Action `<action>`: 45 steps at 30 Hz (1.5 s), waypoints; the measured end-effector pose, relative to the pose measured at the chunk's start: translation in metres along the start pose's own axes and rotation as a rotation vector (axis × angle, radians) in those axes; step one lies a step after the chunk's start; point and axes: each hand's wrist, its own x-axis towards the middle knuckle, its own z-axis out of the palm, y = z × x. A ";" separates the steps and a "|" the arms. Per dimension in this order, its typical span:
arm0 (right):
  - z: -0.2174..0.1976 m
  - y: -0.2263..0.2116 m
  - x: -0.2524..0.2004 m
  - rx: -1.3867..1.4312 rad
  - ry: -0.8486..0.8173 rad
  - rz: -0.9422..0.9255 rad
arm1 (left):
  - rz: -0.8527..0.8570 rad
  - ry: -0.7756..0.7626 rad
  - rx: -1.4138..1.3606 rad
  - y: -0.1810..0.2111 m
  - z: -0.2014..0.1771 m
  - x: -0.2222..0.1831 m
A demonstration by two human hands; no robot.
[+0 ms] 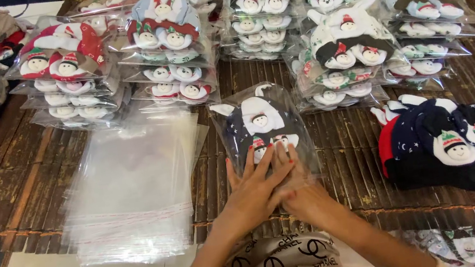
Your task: Packaging knitted hats into individual plastic bags at a fast pace
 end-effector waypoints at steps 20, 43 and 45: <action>-0.032 0.138 0.030 1.158 -0.049 0.688 | -0.644 0.040 -1.294 -0.130 0.028 0.022; -0.078 0.090 0.027 1.354 0.313 0.307 | -0.259 0.338 -1.099 -0.098 -0.059 0.023; -0.065 0.093 0.023 1.134 0.338 0.223 | 0.144 0.534 -0.366 -0.113 -0.043 0.016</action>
